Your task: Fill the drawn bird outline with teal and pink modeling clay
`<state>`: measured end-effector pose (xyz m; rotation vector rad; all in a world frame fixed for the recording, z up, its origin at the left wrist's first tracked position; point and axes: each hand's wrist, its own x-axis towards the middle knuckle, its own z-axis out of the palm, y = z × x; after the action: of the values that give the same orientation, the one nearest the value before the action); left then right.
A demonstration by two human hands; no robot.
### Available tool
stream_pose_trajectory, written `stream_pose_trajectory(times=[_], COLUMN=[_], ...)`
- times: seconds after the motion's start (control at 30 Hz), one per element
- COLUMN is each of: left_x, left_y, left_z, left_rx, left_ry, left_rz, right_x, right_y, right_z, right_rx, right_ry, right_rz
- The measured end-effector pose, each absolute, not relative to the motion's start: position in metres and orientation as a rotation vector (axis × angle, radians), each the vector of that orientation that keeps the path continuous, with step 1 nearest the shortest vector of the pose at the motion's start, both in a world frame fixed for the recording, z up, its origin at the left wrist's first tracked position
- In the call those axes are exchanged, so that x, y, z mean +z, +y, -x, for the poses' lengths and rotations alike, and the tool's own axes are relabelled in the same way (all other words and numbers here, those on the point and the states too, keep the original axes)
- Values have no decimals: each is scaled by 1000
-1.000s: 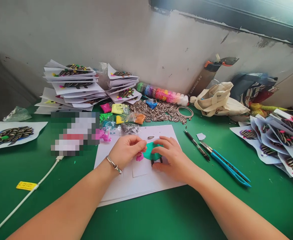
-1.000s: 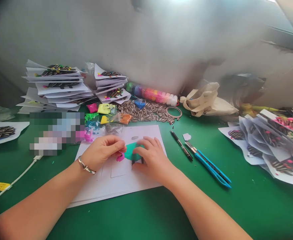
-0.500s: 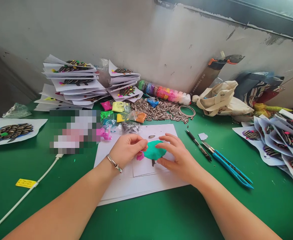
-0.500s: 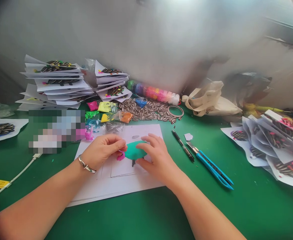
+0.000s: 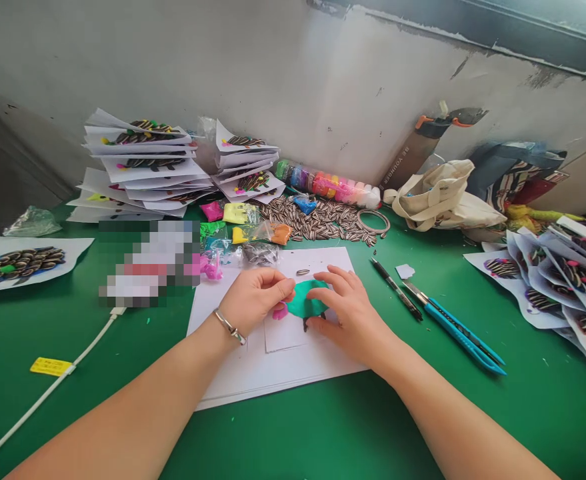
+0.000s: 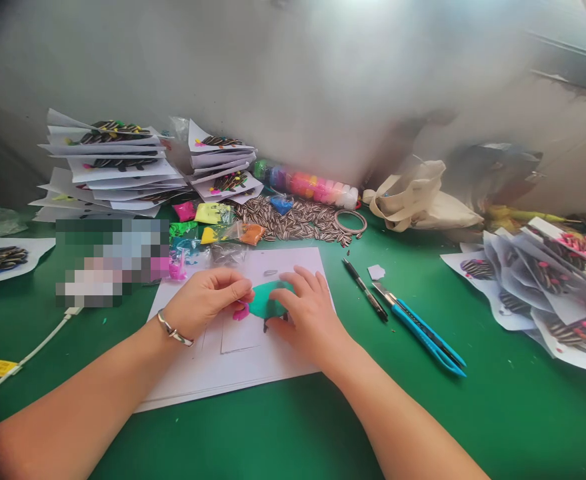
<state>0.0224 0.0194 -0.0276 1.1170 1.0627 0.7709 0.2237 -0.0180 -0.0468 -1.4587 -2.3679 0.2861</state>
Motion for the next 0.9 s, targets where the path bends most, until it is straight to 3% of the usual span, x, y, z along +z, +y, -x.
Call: stream_pose_trajectory(times=[0.63,0.9], left_x=[-30,-32], left_y=[20,20], left_z=[-23,-22], left_rx=[776,780], left_ry=[1067,1047], left_rz=[-1143,-1144], right_x=[-42,-25], right_y=[-19,-36], right_z=[-228,-221], right_rx=[347,275], right_ry=[-2265,-2596], right_rz=[1344,1185])
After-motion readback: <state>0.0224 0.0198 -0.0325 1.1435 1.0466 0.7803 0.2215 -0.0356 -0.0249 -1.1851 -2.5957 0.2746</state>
